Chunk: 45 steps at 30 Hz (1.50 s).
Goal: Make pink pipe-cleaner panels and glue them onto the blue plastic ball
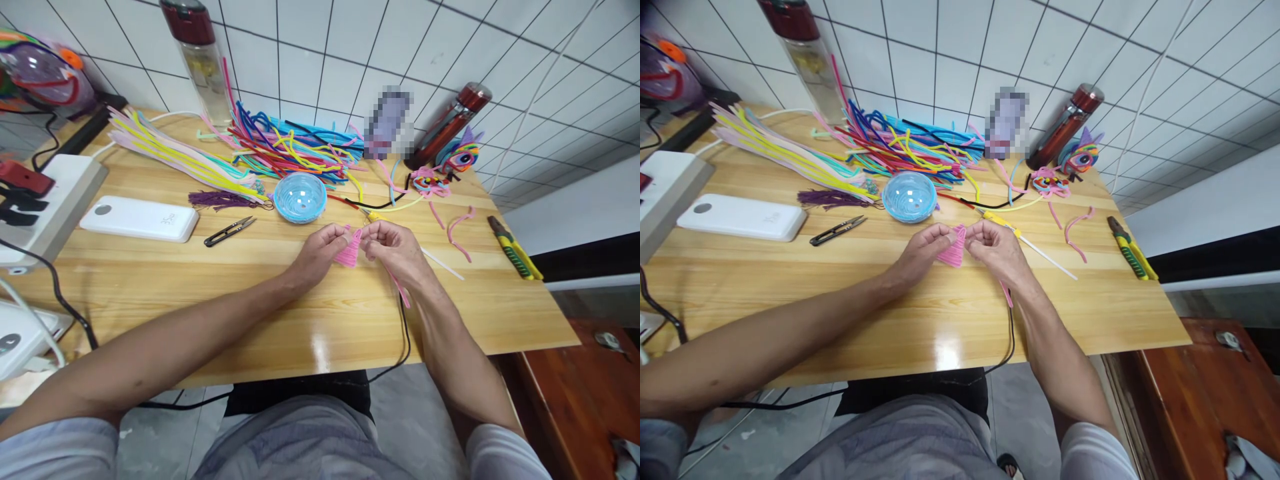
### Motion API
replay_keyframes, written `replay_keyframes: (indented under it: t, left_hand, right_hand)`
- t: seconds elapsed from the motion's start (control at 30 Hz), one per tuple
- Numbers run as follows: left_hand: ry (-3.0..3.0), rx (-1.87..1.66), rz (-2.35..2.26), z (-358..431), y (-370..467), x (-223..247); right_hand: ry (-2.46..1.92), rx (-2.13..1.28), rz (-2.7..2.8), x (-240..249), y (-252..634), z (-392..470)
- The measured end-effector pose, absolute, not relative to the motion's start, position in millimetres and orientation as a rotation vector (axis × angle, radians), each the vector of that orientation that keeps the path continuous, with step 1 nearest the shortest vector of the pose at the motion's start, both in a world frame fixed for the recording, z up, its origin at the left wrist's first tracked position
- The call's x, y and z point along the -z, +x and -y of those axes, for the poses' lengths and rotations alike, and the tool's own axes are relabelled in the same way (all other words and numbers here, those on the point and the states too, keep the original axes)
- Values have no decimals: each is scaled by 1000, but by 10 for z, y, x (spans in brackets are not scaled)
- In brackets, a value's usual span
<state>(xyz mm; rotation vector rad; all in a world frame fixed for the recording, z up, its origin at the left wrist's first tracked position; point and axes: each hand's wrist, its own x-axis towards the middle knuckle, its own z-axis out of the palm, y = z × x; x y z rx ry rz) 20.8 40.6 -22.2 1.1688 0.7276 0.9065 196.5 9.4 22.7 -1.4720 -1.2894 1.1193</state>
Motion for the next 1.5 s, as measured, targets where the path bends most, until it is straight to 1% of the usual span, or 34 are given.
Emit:
replay_keyframes:
  t: [0.43, 0.67, 0.87, 1.13, 1.5]
  left_hand:
    - [1156, -924, -670, -442, 234, 335]
    - [1220, -912, -630, -412, 221, 316]
    - [1232, -916, -613, -389, 217, 308]
    - [1202, -960, -654, -416, 226, 368]
    - [1176, -965, -650, -415, 235, 356]
  right_hand:
    - [-1484, -1075, 1254, -240, 1982, -104]
    - [-1497, -1028, 1378, -200, 1988, -93]
    - [-1591, -946, 1444, -206, 1966, -67]
    - [-1476, -1056, 1401, -184, 2014, -80]
    - [-1430, -1064, 1289, -197, 1998, -90]
